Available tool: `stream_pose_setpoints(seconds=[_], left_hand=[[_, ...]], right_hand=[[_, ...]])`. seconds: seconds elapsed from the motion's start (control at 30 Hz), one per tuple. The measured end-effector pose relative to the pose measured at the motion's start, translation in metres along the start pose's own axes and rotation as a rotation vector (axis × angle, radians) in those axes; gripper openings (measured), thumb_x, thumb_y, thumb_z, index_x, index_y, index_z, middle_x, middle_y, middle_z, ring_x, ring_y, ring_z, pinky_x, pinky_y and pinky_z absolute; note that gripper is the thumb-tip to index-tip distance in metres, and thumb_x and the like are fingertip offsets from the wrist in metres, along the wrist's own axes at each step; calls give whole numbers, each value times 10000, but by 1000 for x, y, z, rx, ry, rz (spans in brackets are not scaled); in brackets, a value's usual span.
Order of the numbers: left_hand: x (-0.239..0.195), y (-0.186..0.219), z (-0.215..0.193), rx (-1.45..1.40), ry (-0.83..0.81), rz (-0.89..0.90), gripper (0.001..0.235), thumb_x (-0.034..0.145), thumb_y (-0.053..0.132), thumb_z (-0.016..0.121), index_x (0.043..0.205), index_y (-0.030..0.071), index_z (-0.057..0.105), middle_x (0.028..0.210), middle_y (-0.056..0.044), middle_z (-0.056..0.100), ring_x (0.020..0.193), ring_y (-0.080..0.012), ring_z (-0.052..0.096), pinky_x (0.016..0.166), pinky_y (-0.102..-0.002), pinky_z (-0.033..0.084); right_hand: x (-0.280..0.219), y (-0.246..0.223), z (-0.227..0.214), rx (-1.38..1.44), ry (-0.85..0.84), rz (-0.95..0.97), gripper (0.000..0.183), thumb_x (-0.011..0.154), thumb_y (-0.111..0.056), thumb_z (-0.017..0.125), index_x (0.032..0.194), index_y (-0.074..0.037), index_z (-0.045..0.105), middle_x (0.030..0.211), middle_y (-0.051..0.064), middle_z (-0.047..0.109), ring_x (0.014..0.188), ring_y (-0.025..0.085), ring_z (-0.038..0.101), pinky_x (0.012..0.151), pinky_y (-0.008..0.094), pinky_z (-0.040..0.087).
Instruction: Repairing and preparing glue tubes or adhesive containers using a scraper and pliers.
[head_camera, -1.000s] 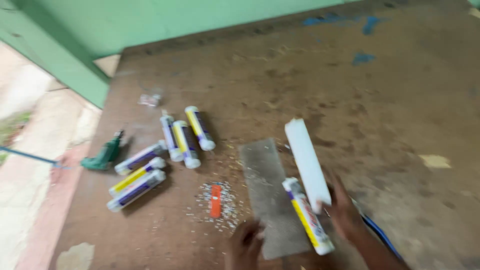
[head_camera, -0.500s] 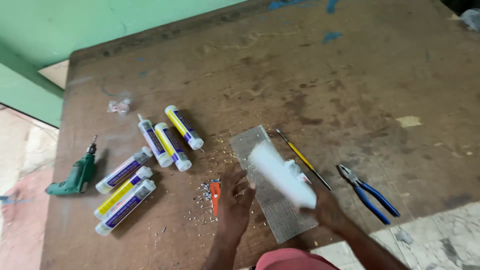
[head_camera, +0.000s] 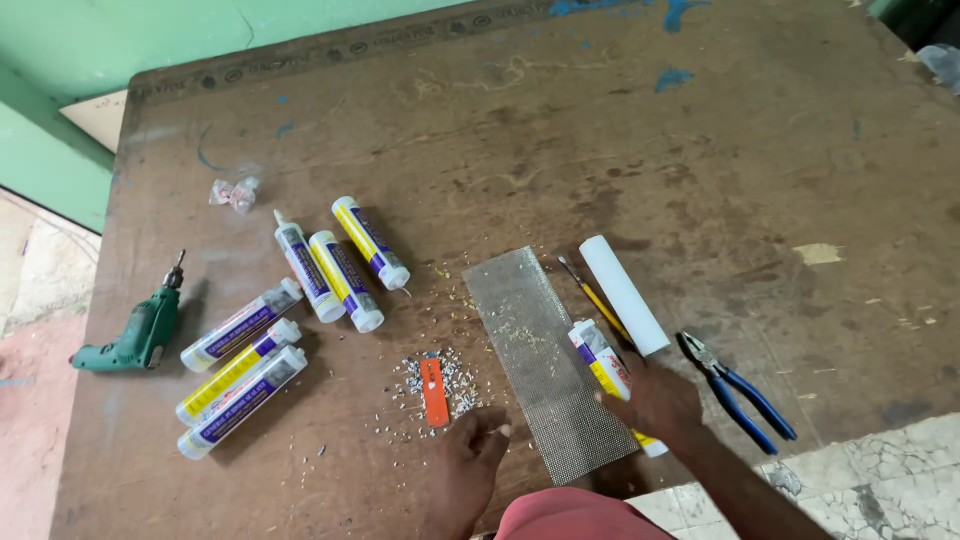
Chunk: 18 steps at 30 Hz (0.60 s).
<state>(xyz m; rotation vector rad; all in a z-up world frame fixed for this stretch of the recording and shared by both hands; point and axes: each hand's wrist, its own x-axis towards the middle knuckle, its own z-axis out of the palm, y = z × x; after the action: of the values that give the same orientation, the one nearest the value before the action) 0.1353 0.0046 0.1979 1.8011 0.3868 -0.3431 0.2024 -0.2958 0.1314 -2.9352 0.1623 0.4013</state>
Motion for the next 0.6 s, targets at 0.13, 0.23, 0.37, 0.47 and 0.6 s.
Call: stream_pose_setpoints(seconds=[0.13,0.23,0.37,0.47,0.6], left_hand=[[2,6,8,-98,-117,66,297,906,186,698,1155,31,735,1018,-59,812,880,-113,737,795,-281,577],[4,27,11,28,-62,129,426,852,133,724,1263,76,626,1061,-34,763,893,-118,738,774,-291,604],[1,52,12,-444,-133,97,707,805,83,764,1434,185,457,1111,-22,698,937,-125,704,746,-311,603],[2,33,7,-430,-141,44,428,860,53,756,1257,2,605,1030,-154,739,853,-242,739,725,-358,625],[6,0,-21,-785,297,-67,416,855,53,708,1250,10,585,1034,-135,724,823,-272,747,709,-399,653]], right_hand=[[0,4,33,38,5,-17,697,787,-613,710,1261,-111,617,1014,126,732,947,326,720,838,471,564],[-20,-31,-40,359,-107,67,706,745,-490,787,1349,-170,610,899,124,731,838,299,728,799,452,583],[-46,-68,-84,541,-127,-186,773,679,-316,867,1401,-206,613,903,90,694,791,307,697,753,427,584],[-59,-85,-81,401,-49,-745,648,676,-218,863,1278,-115,646,1067,77,702,945,300,668,791,442,501],[-60,-92,-38,448,566,-631,461,714,-169,747,1160,-90,658,1127,140,665,1045,350,630,888,453,499]])
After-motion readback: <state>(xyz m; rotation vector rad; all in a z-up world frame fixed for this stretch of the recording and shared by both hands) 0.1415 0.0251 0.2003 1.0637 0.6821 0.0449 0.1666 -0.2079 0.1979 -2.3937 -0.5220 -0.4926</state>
